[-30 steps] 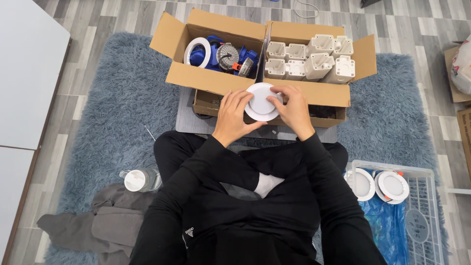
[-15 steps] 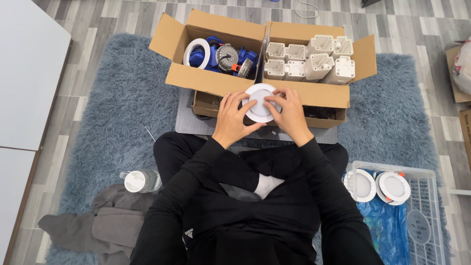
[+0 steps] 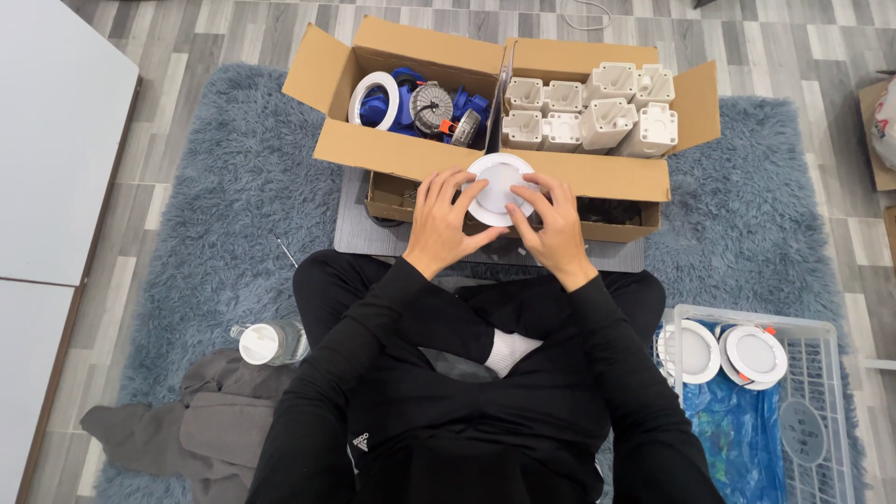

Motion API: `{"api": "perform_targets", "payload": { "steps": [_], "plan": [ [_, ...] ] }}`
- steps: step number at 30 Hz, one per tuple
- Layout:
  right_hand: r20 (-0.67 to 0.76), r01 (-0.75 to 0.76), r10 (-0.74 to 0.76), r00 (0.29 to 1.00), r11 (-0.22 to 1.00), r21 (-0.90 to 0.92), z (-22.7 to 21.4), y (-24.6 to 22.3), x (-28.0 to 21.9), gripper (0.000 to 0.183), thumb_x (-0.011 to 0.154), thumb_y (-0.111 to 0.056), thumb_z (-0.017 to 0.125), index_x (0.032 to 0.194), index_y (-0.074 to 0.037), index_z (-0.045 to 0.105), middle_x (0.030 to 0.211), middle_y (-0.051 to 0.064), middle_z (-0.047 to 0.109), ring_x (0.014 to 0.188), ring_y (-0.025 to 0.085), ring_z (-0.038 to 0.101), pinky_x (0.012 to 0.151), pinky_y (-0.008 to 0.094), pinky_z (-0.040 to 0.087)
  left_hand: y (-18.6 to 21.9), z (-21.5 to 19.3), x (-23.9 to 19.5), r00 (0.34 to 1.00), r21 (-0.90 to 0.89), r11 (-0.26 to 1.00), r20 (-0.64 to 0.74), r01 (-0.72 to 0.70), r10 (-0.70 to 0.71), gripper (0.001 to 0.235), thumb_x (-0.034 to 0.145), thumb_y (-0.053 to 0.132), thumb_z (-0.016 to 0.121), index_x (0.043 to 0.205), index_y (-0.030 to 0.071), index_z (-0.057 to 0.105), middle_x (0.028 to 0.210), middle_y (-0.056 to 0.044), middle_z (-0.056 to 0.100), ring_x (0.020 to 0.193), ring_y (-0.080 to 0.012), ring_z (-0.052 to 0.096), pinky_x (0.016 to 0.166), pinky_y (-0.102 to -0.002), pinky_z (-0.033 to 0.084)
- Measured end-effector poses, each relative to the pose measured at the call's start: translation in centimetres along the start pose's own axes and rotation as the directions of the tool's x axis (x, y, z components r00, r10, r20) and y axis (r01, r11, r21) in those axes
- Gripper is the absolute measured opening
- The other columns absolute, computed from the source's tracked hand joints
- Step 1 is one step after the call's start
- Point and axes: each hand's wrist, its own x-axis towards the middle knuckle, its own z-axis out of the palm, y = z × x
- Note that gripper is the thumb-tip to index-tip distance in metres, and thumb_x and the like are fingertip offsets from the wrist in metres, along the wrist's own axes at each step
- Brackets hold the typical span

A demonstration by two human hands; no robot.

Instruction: Sorting and inspecting LED downlights and electrical components from boxes into a crate

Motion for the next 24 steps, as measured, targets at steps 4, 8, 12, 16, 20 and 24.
{"api": "perform_targets", "payload": {
  "steps": [4, 8, 12, 16, 20, 24],
  "plan": [
    [-0.017, 0.002, -0.002, 1.0, 1.0, 0.016, -0.5, -0.2, 0.0, 0.026, 0.107, -0.025, 0.079, 0.129, -0.012, 0.078, 0.136, 0.012, 0.069, 0.107, 0.033, 0.067, 0.094, 0.044, 0.053, -0.1, 0.3, 0.3, 1.0, 0.019, 1.0, 0.003, -0.006, 0.006, 0.076, 0.086, 0.058, 0.09, 0.143, 0.014, 0.066, 0.137, -0.011, 0.062, 0.14, -0.0363, 0.057, 0.122, -0.061, 0.038],
    [-0.018, -0.005, 0.005, 1.0, 1.0, 0.031, -1.0, -0.6, -0.1, 0.028, 0.107, -0.025, 0.079, 0.131, -0.009, 0.076, 0.136, 0.013, 0.069, 0.113, 0.034, 0.068, 0.096, 0.044, 0.052, -0.1, 0.0, 0.1, 1.0, 0.016, 1.0, 0.024, -0.004, 0.004, 0.08, 0.086, 0.06, 0.09, 0.145, 0.013, 0.064, 0.139, -0.013, 0.061, 0.141, -0.0379, 0.056, 0.122, -0.062, 0.037],
    [-0.037, -0.008, 0.01, 0.999, 0.999, 0.053, -1.3, -0.8, -0.2, 0.029, 0.107, -0.023, 0.079, 0.131, -0.008, 0.076, 0.134, 0.014, 0.069, 0.113, 0.035, 0.069, 0.098, 0.044, 0.051, -0.2, -0.7, 0.4, 0.999, 0.004, 1.0, 0.039, -0.007, 0.007, 0.087, 0.085, 0.07, 0.087, 0.147, 0.014, 0.063, 0.143, -0.014, 0.059, 0.14, -0.0379, 0.056, 0.12, -0.062, 0.037],
    [-0.053, -0.036, 0.04, 0.998, 0.997, 0.075, -1.3, -0.7, -0.7, 0.029, 0.106, -0.023, 0.082, 0.13, -0.008, 0.077, 0.133, 0.014, 0.071, 0.113, 0.035, 0.07, 0.099, 0.044, 0.051, -2.8, -0.7, 2.3, 1.0, 0.014, 1.0, -0.002, 0.007, -0.007, 0.088, 0.084, 0.07, 0.086, 0.145, 0.011, 0.063, 0.137, -0.018, 0.062, 0.131, -0.0408, 0.062, 0.111, -0.062, 0.045],
    [-0.063, -0.026, 0.031, 0.998, 0.997, 0.068, -1.7, -1.2, -0.6, 0.031, 0.107, -0.023, 0.08, 0.131, -0.006, 0.075, 0.133, 0.014, 0.07, 0.115, 0.035, 0.071, 0.099, 0.044, 0.051, -8.0, 0.6, 6.3, 0.999, 0.059, 0.997, -0.015, 0.053, -0.052, 0.058, 0.098, 0.051, 0.084, 0.136, 0.012, 0.069, 0.129, -0.013, 0.064, 0.123, -0.0364, 0.063, 0.099, -0.055, 0.049],
    [-0.092, -0.041, 0.048, 0.995, 0.996, 0.074, -2.1, -1.5, -0.8, 0.031, 0.106, -0.025, 0.08, 0.13, -0.006, 0.076, 0.131, 0.015, 0.071, 0.115, 0.035, 0.071, 0.102, 0.044, 0.052, -9.5, 1.1, 10.1, 0.941, 0.177, 0.973, 0.278, 0.146, -0.192, 0.063, 0.091, 0.051, 0.086, 0.14, 0.017, 0.065, 0.114, -0.007, 0.073, 0.114, -0.0333, 0.069, 0.094, -0.053, 0.048]
  ]
}}
